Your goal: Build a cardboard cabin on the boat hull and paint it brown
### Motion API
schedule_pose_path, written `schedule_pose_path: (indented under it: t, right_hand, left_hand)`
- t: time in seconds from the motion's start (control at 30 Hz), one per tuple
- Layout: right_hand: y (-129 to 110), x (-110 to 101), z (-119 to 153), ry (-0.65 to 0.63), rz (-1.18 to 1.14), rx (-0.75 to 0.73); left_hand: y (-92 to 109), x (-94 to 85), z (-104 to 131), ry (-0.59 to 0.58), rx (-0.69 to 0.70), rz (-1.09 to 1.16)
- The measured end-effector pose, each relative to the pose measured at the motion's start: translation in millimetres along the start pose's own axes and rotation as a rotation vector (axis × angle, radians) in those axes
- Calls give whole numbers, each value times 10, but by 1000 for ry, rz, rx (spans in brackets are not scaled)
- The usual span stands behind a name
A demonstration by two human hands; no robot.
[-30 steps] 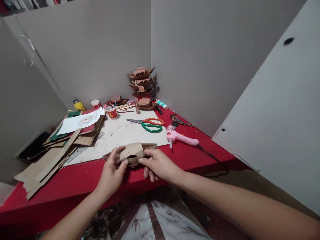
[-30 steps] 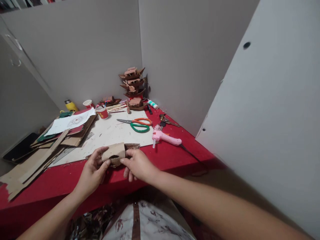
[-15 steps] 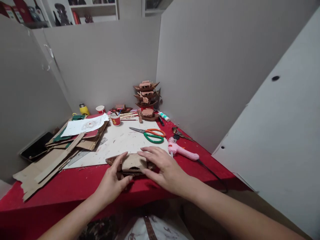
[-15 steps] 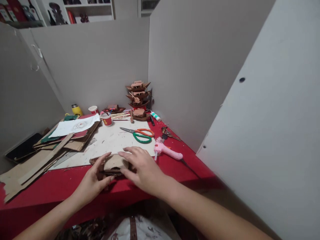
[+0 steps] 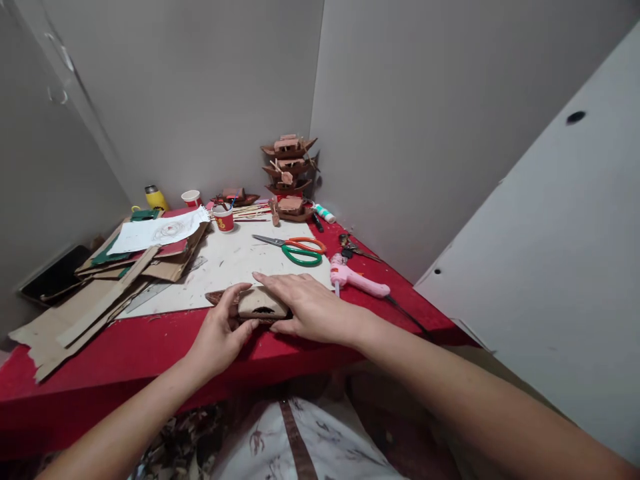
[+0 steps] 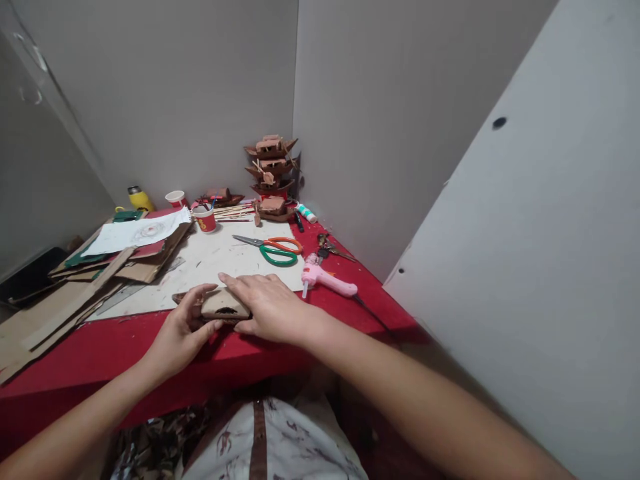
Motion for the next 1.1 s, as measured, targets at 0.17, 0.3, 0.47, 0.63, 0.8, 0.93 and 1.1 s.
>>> schedule_pose_path:
  t: [0.17, 0.3, 0.47, 0.63, 0.8, 0.93, 1.1]
  right_hand:
    - [-32, -134, 295, 588, -218, 108]
    - [-87, 39, 470, 566, -599, 379]
    - [-193, 238, 332, 341, -883, 481]
    - [-170, 324, 171, 186, -1128, 532]
    - [-154, 354, 117, 236, -1208, 536]
    - [-114, 305, 69, 394, -1267, 560]
    - [-195, 277, -26, 511, -1381, 567]
  left_hand:
    - [116, -163, -48, 167, -70, 175]
    - [238, -246, -81, 231, -72, 232]
    - [271, -127, -35, 200, -1, 127]
    - [224, 3, 26, 162, 65, 37]
    - [234, 24, 53, 146, 142, -84]
    - [366, -19, 156, 338, 313, -72]
    - [350, -5, 189, 624, 333, 347]
Point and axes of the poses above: each hand's wrist, its own z-axis away from the middle knuckle, its own x-axis out of the palm, y = z × x, the point moved 4 cm from there along -z, towards the middle knuckle, and after that the axes turned 11 degrees about z, right-handed, at the moved point
